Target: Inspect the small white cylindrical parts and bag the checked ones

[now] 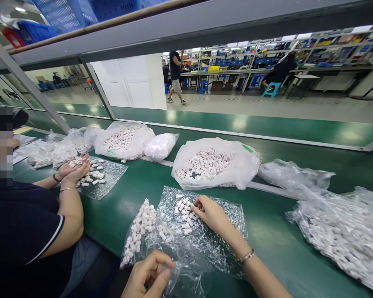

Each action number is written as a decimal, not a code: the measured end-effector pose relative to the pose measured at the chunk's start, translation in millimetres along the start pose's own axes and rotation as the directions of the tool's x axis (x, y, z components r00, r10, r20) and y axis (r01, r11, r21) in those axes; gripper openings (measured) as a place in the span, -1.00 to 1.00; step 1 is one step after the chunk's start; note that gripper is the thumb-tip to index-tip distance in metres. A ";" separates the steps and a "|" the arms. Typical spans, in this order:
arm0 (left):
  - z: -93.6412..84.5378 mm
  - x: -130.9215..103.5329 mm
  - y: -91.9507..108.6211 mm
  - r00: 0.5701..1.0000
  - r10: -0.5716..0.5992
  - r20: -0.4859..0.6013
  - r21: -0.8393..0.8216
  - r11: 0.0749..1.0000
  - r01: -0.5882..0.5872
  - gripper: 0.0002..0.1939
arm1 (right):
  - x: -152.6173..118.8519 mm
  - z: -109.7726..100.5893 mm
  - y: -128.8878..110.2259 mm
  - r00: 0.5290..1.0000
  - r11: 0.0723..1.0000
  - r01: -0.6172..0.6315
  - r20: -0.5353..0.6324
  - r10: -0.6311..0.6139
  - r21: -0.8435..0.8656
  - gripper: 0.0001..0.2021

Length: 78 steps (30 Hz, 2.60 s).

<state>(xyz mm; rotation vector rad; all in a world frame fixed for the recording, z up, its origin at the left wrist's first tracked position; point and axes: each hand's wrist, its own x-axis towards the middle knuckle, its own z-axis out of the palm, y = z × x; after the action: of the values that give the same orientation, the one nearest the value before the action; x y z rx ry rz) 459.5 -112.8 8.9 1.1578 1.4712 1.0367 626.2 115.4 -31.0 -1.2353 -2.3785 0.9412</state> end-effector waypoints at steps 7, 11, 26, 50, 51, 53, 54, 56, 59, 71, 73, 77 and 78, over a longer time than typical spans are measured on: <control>0.3 -1.2 8.5 0.999 -0.030 0.039 -0.092 0.995 0.033 -0.53 | -4.5 -21.6 3.8 0.997 0.956 -0.058 0.070 0.039 0.288 -0.62; -1.3 -2.1 8.8 0.998 -0.047 0.047 -0.132 0.990 0.052 -0.48 | -18.7 -31.8 6.8 0.996 0.894 -0.073 0.071 0.047 0.441 -0.59; -1.5 -5.6 3.4 0.999 -0.017 0.046 -0.083 0.996 0.021 -0.47 | -33.2 -25.8 3.2 0.983 0.866 -0.152 0.165 0.081 0.477 -0.50; 2.3 -4.0 8.2 0.999 0.018 0.041 -0.118 0.993 -0.013 -0.52 | -35.8 -13.0 10.0 0.998 0.999 -0.021 -0.063 0.024 0.039 -0.66; 2.2 -4.5 8.5 0.999 0.015 0.044 -0.117 0.993 -0.010 -0.51 | -35.4 -9.8 11.8 0.995 0.998 -0.009 -0.099 0.004 -0.055 -0.68; 1.1 -5.8 8.3 0.999 0.012 0.047 -0.120 0.993 -0.006 -0.50 | -34.1 -4.2 13.8 0.990 0.989 0.000 -0.136 -0.020 -0.146 -0.71; 0.2 -6.5 7.9 0.999 0.013 0.046 -0.125 0.992 -0.007 -0.49 | -33.3 -2.2 13.6 0.988 0.981 0.012 -0.150 -0.041 -0.191 -0.71; -2.2 -7.9 6.4 0.999 0.023 0.034 -0.136 0.991 -0.018 -0.49 | -31.8 0.9 10.0 0.980 0.960 0.045 -0.173 -0.095 -0.276 -0.71; -4.8 -9.5 4.0 0.998 0.058 0.002 -0.124 0.991 -0.058 -0.51 | -31.5 7.2 -3.5 0.969 0.931 0.110 -0.172 -0.179 -0.349 -0.75; -30.4 -10.9 -25.5 0.850 0.313 -0.424 0.186 0.948 -0.256 -0.67 | -38.4 14.5 -4.5 0.868 0.776 0.458 0.033 -0.495 -0.434 -0.90; -49.5 -2.7 -37.3 0.775 0.362 -0.518 0.376 0.910 -0.174 -0.72 | -36.8 6.2 1.8 0.869 0.784 0.433 -0.026 -0.495 -0.444 -0.87; -67.7 19.2 -66.9 0.759 0.497 -0.421 0.704 0.707 -0.072 -0.70 | -32.1 0.0 6.9 0.865 0.788 0.414 -0.074 -0.497 -0.455 -0.84; -65.2 23.9 -74.1 0.773 0.516 -0.370 0.766 0.640 -0.060 -0.67 | -31.0 0.3 8.0 0.865 0.788 0.414 -0.074 -0.497 -0.455 -0.84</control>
<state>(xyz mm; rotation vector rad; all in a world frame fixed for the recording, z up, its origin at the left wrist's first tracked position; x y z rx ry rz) 381.1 -107.0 -55.5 1.8188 2.3661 1.1095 649.1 93.6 -35.6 -0.7461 -2.6193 0.1430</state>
